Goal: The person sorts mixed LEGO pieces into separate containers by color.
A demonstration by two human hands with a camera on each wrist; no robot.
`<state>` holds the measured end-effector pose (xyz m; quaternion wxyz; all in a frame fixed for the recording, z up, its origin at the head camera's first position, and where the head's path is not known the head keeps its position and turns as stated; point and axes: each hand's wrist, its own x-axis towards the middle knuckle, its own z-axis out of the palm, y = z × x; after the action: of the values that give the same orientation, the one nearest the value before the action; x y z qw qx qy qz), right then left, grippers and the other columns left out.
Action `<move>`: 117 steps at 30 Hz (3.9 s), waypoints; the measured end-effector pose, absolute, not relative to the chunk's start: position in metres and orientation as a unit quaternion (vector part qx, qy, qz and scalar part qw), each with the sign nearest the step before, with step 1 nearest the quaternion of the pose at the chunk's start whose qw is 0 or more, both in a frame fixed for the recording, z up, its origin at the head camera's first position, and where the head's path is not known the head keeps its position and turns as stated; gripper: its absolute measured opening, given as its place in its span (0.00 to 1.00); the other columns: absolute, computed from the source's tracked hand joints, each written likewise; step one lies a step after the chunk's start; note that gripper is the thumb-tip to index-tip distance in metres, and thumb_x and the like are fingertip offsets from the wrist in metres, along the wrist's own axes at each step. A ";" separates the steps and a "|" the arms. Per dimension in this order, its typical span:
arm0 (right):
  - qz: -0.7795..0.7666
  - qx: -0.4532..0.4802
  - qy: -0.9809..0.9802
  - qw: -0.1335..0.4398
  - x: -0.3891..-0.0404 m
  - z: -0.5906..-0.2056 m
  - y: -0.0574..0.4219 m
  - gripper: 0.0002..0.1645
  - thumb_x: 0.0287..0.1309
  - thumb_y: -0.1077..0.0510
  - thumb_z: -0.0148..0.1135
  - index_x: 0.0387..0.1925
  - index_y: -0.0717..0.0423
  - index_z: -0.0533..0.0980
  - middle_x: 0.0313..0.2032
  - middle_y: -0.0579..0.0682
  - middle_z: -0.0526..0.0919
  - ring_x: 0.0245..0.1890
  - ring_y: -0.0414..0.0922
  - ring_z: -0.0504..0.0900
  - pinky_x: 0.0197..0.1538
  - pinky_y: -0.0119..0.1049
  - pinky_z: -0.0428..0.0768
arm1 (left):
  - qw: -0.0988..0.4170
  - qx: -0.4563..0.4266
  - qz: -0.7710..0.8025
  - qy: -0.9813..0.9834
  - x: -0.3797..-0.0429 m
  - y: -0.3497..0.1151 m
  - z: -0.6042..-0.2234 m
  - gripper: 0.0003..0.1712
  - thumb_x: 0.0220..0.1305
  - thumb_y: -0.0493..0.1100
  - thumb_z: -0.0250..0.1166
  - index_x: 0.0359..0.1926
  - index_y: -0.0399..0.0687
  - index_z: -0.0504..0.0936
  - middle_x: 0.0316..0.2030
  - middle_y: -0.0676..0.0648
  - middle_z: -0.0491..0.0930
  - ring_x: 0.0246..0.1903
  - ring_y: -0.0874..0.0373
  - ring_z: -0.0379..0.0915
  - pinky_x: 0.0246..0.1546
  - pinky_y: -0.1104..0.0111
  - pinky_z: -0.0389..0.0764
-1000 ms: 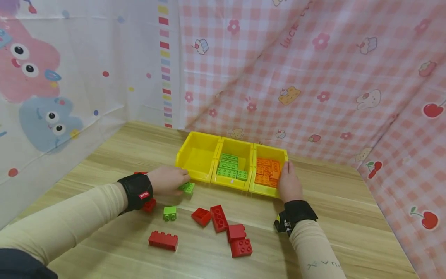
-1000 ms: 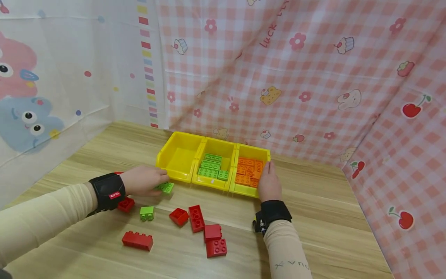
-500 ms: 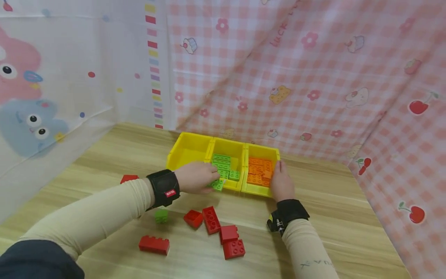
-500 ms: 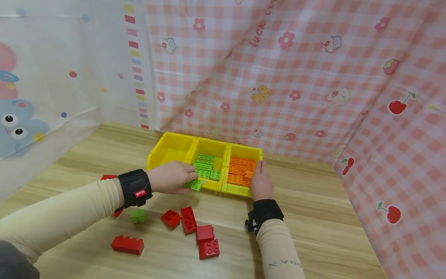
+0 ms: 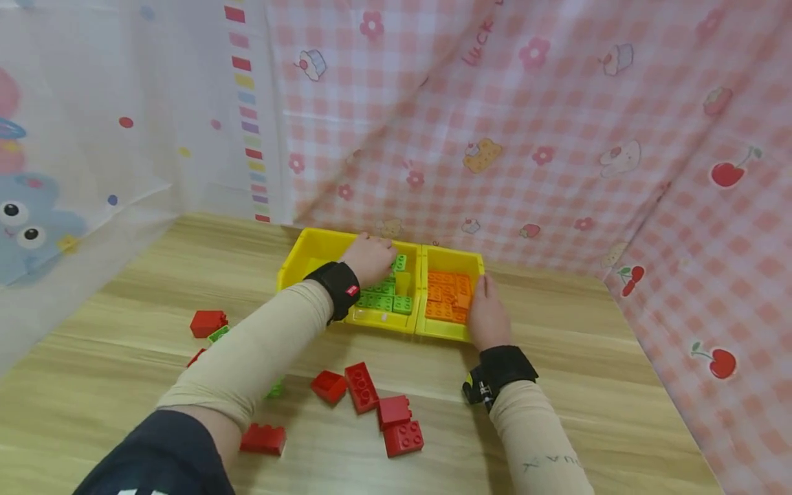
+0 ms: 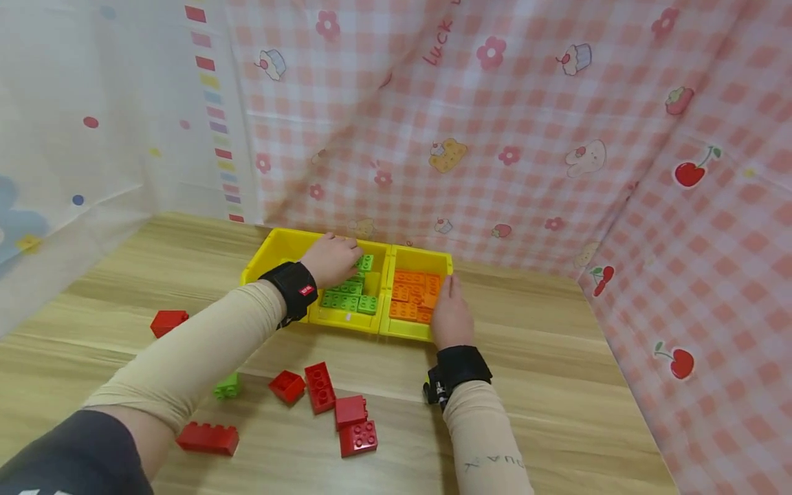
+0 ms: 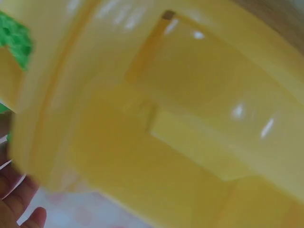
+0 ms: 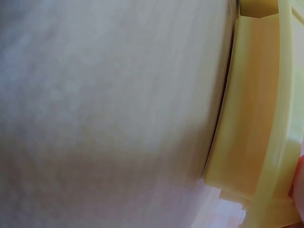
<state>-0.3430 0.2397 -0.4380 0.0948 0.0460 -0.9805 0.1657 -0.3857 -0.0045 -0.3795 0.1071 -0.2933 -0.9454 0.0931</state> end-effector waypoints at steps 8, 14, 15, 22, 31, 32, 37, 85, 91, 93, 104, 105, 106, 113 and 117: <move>0.152 0.037 -0.985 0.077 -0.342 -0.434 0.238 0.29 0.71 0.62 0.37 0.69 0.68 0.48 0.69 0.63 0.48 0.56 0.61 0.69 0.56 0.52 0.68 | 0.021 -0.236 0.098 -0.967 -0.393 -0.002 -0.389 0.14 0.68 0.39 0.52 0.48 0.47 0.81 0.48 0.44 0.78 0.50 0.47 0.72 0.60 0.50 0.57; 0.159 0.034 -0.984 0.071 -0.342 -0.435 0.239 0.30 0.71 0.62 0.38 0.70 0.67 0.47 0.69 0.63 0.47 0.58 0.61 0.67 0.58 0.52 0.66 | -0.011 -0.220 0.090 -0.971 -0.391 -0.001 -0.390 0.15 0.68 0.39 0.50 0.48 0.47 0.82 0.47 0.45 0.78 0.49 0.48 0.73 0.62 0.49 0.53; 0.159 0.035 -0.984 0.072 -0.342 -0.435 0.239 0.30 0.71 0.62 0.38 0.69 0.67 0.48 0.69 0.63 0.47 0.59 0.61 0.66 0.58 0.51 0.66 | -0.017 -0.219 0.088 -0.972 -0.391 -0.001 -0.390 0.15 0.68 0.39 0.50 0.48 0.47 0.82 0.47 0.45 0.78 0.50 0.48 0.73 0.62 0.48 0.52; 0.165 0.040 -0.983 0.072 -0.343 -0.434 0.238 0.29 0.71 0.62 0.37 0.69 0.67 0.47 0.69 0.63 0.47 0.59 0.61 0.66 0.58 0.52 0.66 | -0.039 -0.230 0.084 -0.969 -0.392 -0.006 -0.392 0.16 0.68 0.40 0.48 0.48 0.48 0.82 0.48 0.45 0.78 0.51 0.48 0.72 0.63 0.47 0.48; 0.175 0.047 -0.982 0.058 -0.343 -0.435 0.238 0.30 0.71 0.63 0.36 0.69 0.69 0.45 0.69 0.64 0.45 0.58 0.63 0.65 0.56 0.54 0.67 | 0.079 -0.349 0.063 -0.932 -0.357 -0.044 -0.383 0.14 0.64 0.39 0.56 0.49 0.46 0.81 0.45 0.46 0.79 0.48 0.51 0.73 0.57 0.50 0.62; 0.184 0.043 -0.980 0.057 -0.343 -0.435 0.239 0.30 0.71 0.62 0.36 0.69 0.69 0.45 0.70 0.63 0.45 0.59 0.63 0.65 0.57 0.54 0.66 | 0.093 -0.365 0.056 -0.925 -0.351 -0.051 -0.382 0.14 0.63 0.39 0.57 0.48 0.46 0.81 0.44 0.47 0.79 0.47 0.51 0.74 0.55 0.52 0.65; 0.186 0.044 -0.980 0.054 -0.341 -0.434 0.239 0.30 0.71 0.62 0.35 0.69 0.70 0.45 0.69 0.65 0.45 0.58 0.65 0.65 0.55 0.56 0.66 | 0.108 -0.406 0.002 -0.907 -0.310 -0.095 -0.377 0.14 0.59 0.37 0.61 0.46 0.43 0.81 0.44 0.46 0.78 0.45 0.52 0.74 0.50 0.58 0.70; 0.141 0.057 -0.984 0.096 -0.338 -0.435 0.238 0.30 0.68 0.65 0.41 0.67 0.72 0.50 0.67 0.67 0.51 0.52 0.65 0.71 0.53 0.55 0.69 | 0.124 -0.397 0.018 -0.909 -0.306 -0.065 -0.353 0.11 0.60 0.46 0.64 0.41 0.45 0.80 0.33 0.50 0.74 0.26 0.60 0.69 0.26 0.69 0.73; 0.141 0.052 -0.984 0.096 -0.339 -0.436 0.240 0.30 0.67 0.65 0.42 0.68 0.71 0.51 0.67 0.65 0.51 0.49 0.63 0.73 0.51 0.54 0.71 | 0.162 -0.369 0.036 -0.914 -0.361 -0.031 -0.364 0.09 0.63 0.40 0.60 0.43 0.43 0.80 0.37 0.47 0.76 0.32 0.56 0.74 0.33 0.67 0.75; 0.135 0.054 -0.985 0.097 -0.340 -0.436 0.240 0.30 0.67 0.65 0.43 0.68 0.71 0.51 0.67 0.65 0.52 0.43 0.63 0.76 0.48 0.54 0.73 | 0.151 -0.352 0.052 -0.922 -0.374 -0.025 -0.369 0.10 0.65 0.38 0.57 0.46 0.43 0.80 0.40 0.46 0.77 0.36 0.53 0.75 0.38 0.64 0.75; 0.149 0.057 -0.980 0.117 -0.340 -0.437 0.239 0.31 0.68 0.62 0.44 0.68 0.69 0.52 0.67 0.63 0.53 0.46 0.61 0.75 0.49 0.52 0.73 | 0.055 -0.265 0.108 -0.957 -0.406 -0.011 -0.388 0.18 0.68 0.34 0.51 0.57 0.47 0.74 0.52 0.45 0.77 0.52 0.47 0.71 0.56 0.54 0.64; 0.148 0.059 -0.980 0.120 -0.341 -0.437 0.239 0.31 0.68 0.62 0.45 0.68 0.69 0.52 0.67 0.64 0.53 0.44 0.61 0.76 0.48 0.52 0.73 | 0.050 -0.257 0.109 -0.959 -0.408 -0.011 -0.389 0.18 0.69 0.34 0.51 0.57 0.47 0.74 0.52 0.45 0.77 0.52 0.47 0.71 0.57 0.54 0.63; 0.147 0.060 -0.980 0.122 -0.341 -0.437 0.239 0.31 0.68 0.62 0.45 0.68 0.69 0.52 0.67 0.64 0.53 0.43 0.61 0.76 0.48 0.52 0.74 | 0.042 -0.250 0.108 -0.961 -0.409 -0.010 -0.389 0.18 0.69 0.35 0.51 0.57 0.48 0.74 0.51 0.45 0.78 0.52 0.47 0.71 0.58 0.53 0.61; 0.148 0.053 -0.981 0.110 -0.341 -0.438 0.241 0.31 0.68 0.61 0.44 0.69 0.68 0.51 0.67 0.63 0.52 0.47 0.60 0.75 0.51 0.51 0.72 | -0.001 -0.226 0.111 -0.968 -0.412 -0.007 -0.392 0.17 0.68 0.35 0.51 0.53 0.49 0.79 0.46 0.45 0.81 0.51 0.47 0.72 0.62 0.49 0.52; 0.147 0.057 -0.981 0.115 -0.340 -0.439 0.241 0.32 0.68 0.61 0.45 0.68 0.68 0.51 0.67 0.63 0.53 0.46 0.60 0.75 0.49 0.51 0.73 | 0.008 -0.225 0.109 -0.968 -0.413 -0.009 -0.394 0.14 0.68 0.34 0.51 0.46 0.48 0.82 0.43 0.46 0.82 0.49 0.48 0.73 0.62 0.49 0.54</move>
<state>-0.3400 0.2407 -0.4390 0.1146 0.0572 -0.9808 0.1469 -0.4126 -0.0087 -0.3945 0.0076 -0.2252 -0.9681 0.1095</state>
